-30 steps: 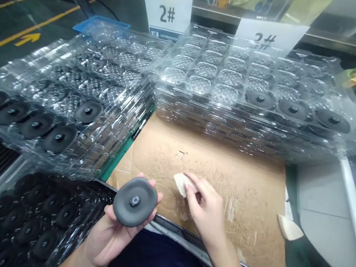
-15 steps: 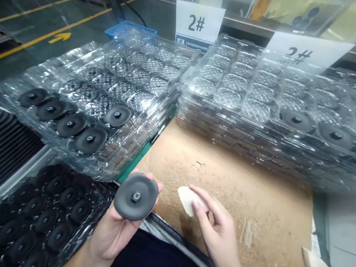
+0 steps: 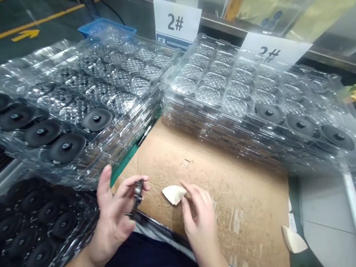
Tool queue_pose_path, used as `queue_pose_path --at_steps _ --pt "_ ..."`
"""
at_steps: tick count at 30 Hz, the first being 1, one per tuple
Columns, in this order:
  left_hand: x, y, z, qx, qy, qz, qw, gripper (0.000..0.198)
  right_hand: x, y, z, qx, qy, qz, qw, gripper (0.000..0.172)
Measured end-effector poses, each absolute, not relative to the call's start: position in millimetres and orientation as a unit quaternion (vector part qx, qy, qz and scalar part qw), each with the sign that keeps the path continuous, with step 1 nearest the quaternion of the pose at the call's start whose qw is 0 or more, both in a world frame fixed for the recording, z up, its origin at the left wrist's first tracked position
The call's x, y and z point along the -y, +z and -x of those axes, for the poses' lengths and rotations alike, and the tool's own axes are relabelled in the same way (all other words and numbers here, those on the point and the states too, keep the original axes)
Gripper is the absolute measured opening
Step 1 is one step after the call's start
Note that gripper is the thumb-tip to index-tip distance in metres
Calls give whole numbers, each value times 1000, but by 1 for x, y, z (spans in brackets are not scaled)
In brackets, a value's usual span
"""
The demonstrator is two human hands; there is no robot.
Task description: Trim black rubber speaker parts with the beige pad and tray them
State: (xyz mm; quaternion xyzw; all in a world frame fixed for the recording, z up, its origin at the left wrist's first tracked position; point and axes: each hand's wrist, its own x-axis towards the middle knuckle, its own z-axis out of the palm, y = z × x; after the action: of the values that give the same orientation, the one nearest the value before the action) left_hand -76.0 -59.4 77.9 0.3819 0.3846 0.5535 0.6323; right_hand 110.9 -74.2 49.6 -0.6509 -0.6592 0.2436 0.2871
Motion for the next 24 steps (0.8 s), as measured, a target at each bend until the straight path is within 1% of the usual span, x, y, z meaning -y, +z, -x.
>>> queue_pose_path --at_steps 2,4,7,9,11,15,21,23,24 --pt "59 75 78 -416 514 -497 562 94 74 60 -110 652 261 641 311 26" --pt "58 75 81 -418 478 -544 548 97 75 72 -107 653 264 627 334 27" --pt "56 79 84 -403 478 -576 527 99 77 88 -103 658 253 608 365 30" --pt "55 81 85 -391 473 -602 511 104 77 97 -100 639 302 588 393 32" --pt "56 83 86 -387 452 -622 509 108 75 105 -98 609 395 557 405 33" --pt "57 83 90 -393 405 -645 515 109 64 118 -97 562 569 487 351 26" --pt "58 85 91 -378 363 -579 624 111 52 127 -102 505 693 420 296 24" --pt "58 87 89 -376 359 -576 631 105 52 127 -103 480 724 401 290 23" --pt "58 88 88 -377 357 -582 626 96 52 126 -104 461 740 393 293 23"
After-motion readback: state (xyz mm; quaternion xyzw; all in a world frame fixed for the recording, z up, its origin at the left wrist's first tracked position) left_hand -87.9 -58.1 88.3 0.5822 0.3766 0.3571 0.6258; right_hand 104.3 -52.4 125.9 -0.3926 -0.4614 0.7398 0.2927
